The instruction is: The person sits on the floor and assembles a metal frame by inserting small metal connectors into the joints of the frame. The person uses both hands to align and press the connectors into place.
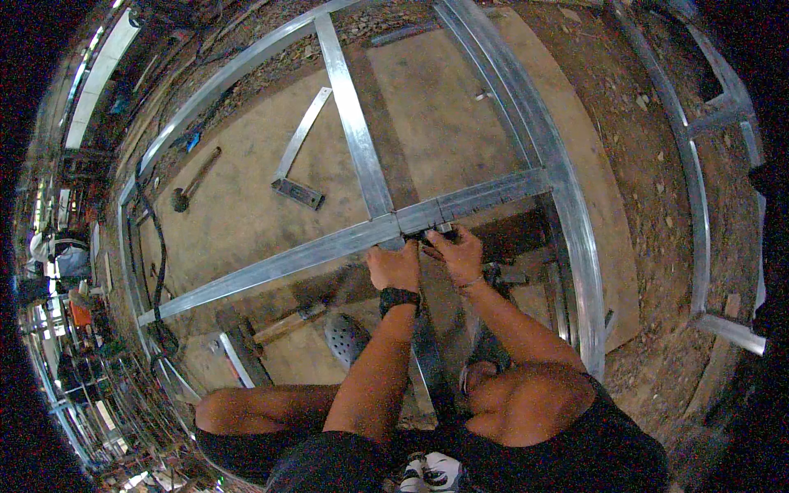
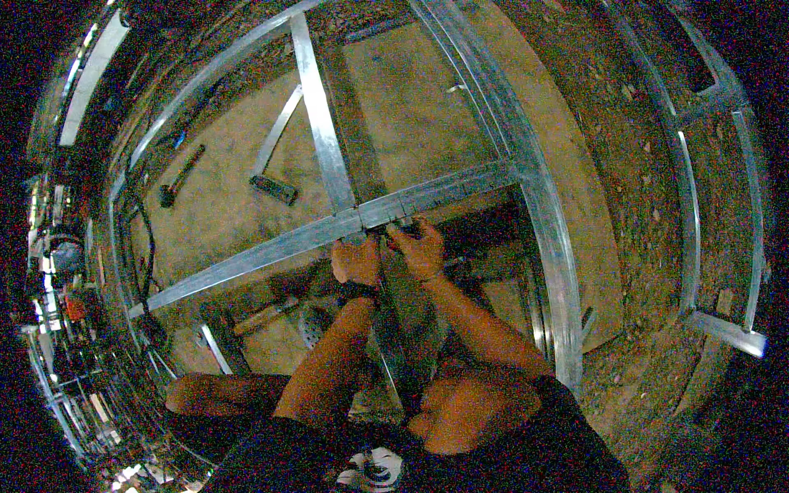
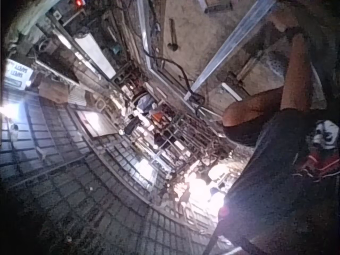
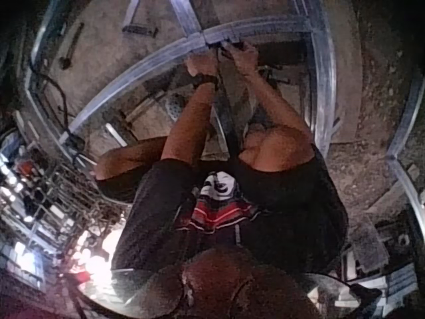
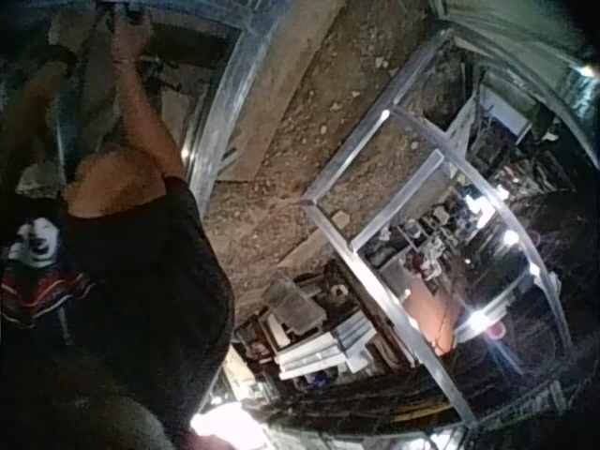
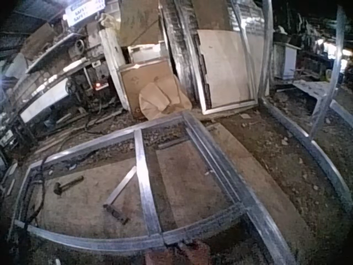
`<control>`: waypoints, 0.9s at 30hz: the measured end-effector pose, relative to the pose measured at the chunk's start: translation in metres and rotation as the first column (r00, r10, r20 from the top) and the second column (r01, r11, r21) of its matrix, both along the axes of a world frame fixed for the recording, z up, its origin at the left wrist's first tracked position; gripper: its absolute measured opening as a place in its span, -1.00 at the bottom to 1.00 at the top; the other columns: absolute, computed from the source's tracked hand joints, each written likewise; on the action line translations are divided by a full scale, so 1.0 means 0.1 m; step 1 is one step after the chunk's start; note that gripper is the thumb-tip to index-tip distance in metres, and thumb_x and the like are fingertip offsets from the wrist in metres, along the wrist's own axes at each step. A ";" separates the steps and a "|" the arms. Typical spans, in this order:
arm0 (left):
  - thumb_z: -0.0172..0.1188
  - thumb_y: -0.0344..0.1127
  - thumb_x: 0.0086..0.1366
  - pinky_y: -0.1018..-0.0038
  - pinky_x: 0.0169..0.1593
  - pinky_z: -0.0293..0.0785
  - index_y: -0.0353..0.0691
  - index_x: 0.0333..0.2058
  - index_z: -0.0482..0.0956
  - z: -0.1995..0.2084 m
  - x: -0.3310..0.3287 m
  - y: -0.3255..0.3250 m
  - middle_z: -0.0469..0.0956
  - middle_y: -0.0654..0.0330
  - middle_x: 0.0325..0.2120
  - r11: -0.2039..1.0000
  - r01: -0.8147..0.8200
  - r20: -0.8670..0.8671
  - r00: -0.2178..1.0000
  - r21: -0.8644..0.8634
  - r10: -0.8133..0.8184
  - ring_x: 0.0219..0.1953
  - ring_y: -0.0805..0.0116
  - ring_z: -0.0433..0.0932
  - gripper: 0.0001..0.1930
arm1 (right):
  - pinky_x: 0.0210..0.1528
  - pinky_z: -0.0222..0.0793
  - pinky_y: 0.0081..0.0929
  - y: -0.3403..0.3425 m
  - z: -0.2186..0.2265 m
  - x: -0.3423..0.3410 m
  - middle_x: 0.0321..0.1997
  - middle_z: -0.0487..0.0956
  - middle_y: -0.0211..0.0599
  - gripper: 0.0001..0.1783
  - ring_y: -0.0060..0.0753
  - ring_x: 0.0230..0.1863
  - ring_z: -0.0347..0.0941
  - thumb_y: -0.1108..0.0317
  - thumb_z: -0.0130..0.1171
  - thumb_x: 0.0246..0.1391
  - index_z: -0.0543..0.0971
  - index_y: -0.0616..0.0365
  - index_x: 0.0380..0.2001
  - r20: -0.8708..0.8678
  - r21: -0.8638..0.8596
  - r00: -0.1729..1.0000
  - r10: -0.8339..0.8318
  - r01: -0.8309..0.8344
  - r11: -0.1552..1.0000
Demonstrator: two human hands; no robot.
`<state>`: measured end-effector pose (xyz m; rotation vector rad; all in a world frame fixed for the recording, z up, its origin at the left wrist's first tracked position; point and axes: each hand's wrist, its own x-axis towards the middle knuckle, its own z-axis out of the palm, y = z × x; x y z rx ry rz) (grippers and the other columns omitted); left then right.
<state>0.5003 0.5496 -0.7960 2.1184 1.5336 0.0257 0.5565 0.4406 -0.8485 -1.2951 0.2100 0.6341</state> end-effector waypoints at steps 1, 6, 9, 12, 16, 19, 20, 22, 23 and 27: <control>0.43 0.20 0.05 0.01 0.16 0.50 -0.45 0.02 0.53 -0.04 -0.04 0.01 0.56 -0.32 -0.01 1.000 0.026 0.004 1.000 0.000 -0.026 0.10 -0.27 0.54 -0.19 | -0.08 0.74 -0.30 0.00 -0.02 -0.01 -0.12 0.67 -0.25 -0.79 -0.32 -0.15 0.66 0.53 0.37 0.15 0.60 0.26 -0.16 0.021 0.006 1.000 -0.020 0.020 1.000; 0.40 0.18 0.13 0.04 0.27 0.40 -0.47 0.17 0.43 -0.12 -0.06 0.04 0.50 -0.36 0.10 0.998 0.070 0.161 0.985 -0.004 -0.069 0.19 -0.29 0.46 -0.13 | -0.14 0.64 -0.34 -0.05 -0.20 0.09 -0.17 0.70 -0.32 -0.70 -0.35 -0.21 0.65 0.37 0.48 0.04 0.63 0.18 -0.17 0.083 0.034 0.994 -0.072 0.069 0.997; 0.39 0.14 0.16 0.04 0.34 0.33 -0.45 0.25 0.38 -0.11 -0.22 -0.02 0.47 -0.34 0.15 0.998 0.043 0.292 0.956 -0.036 -0.031 0.24 -0.26 0.44 -0.12 | -0.15 0.77 -0.22 -0.08 -0.06 0.11 -0.11 0.66 -0.21 -0.70 -0.20 -0.16 0.68 0.49 0.38 0.10 0.56 0.23 -0.10 -0.095 0.148 0.990 -0.099 0.113 0.983; 0.37 0.06 0.21 0.04 0.37 0.30 -0.38 0.25 0.41 0.14 -0.45 -0.21 0.49 -0.24 0.17 0.935 0.155 0.307 0.916 0.319 -0.257 0.25 -0.18 0.45 -0.22 | -0.15 0.77 -0.18 -0.18 0.50 0.12 -0.10 0.66 -0.19 -0.68 -0.11 -0.16 0.69 0.47 0.36 0.12 0.54 0.21 -0.06 -0.295 0.259 0.951 -0.092 0.172 0.950; 0.31 -0.11 0.29 0.03 0.36 0.30 -0.29 0.15 0.54 0.56 -0.35 -0.32 0.57 -0.04 0.13 0.748 0.441 0.267 0.743 0.496 -0.614 0.20 -0.06 0.51 -0.47 | -0.09 0.75 -0.12 -0.48 0.58 0.16 -0.09 0.66 -0.17 -0.67 -0.07 -0.14 0.69 0.45 0.37 0.13 0.53 0.19 -0.05 -0.254 0.234 0.966 -0.048 0.110 0.966; 0.25 -0.22 0.35 0.01 0.32 0.35 -0.26 0.10 0.59 0.32 -0.41 -0.16 0.64 0.04 0.02 0.759 0.586 0.465 0.609 0.283 -0.643 0.11 -0.11 0.57 -0.60 | -0.05 0.74 -0.09 -0.47 0.78 0.14 -0.10 0.66 -0.18 -0.66 -0.11 -0.16 0.69 0.42 0.38 0.13 0.53 0.20 -0.05 -0.254 0.257 0.966 0.050 0.017 0.966; 0.25 -0.24 0.36 0.05 0.28 0.40 -0.27 0.08 0.60 0.40 -0.35 -0.17 0.67 0.06 -0.03 0.755 0.610 0.495 0.592 0.241 -0.636 0.06 -0.07 0.59 -0.63 | -0.03 0.74 -0.08 -0.52 0.85 0.17 -0.11 0.66 -0.19 -0.66 -0.12 -0.17 0.69 0.41 0.39 0.14 0.53 0.20 -0.05 -0.264 0.256 0.962 0.067 0.003 0.967; 0.25 -0.28 0.38 0.13 0.19 0.50 -0.30 0.04 0.63 0.55 -0.24 -0.20 0.71 0.11 -0.11 0.736 0.658 0.551 0.559 0.159 -0.619 -0.03 0.01 0.65 -0.67 | -0.08 0.69 -0.21 -0.65 1.00 0.24 -0.13 0.68 -0.26 -0.65 -0.24 -0.19 0.68 0.32 0.43 0.11 0.58 0.19 -0.09 -0.240 0.294 0.970 0.038 0.035 0.955; 0.26 -0.30 0.39 0.20 0.14 0.53 -0.32 0.03 0.64 0.71 -0.16 -0.27 0.71 0.12 -0.14 0.790 0.611 0.657 0.614 -0.046 -0.437 -0.07 0.08 0.66 -0.69 | -0.11 0.67 -0.28 -0.73 1.07 0.30 -0.14 0.69 -0.29 -0.64 -0.30 -0.19 0.67 0.27 0.45 0.10 0.60 0.18 -0.10 -0.220 0.312 0.975 0.015 0.056 0.948; 0.27 -0.31 0.41 0.36 0.00 0.60 -0.33 0.04 0.63 1.03 -0.10 -0.38 0.72 0.19 -0.17 0.720 0.530 0.740 0.671 -0.448 -0.033 -0.15 0.32 0.67 -0.69 | -0.16 0.62 -0.36 -0.86 1.40 0.47 -0.25 0.71 -0.35 -0.73 -0.41 -0.27 0.65 0.24 0.45 0.11 0.67 0.20 -0.25 0.176 -0.018 0.983 0.057 -0.055 0.998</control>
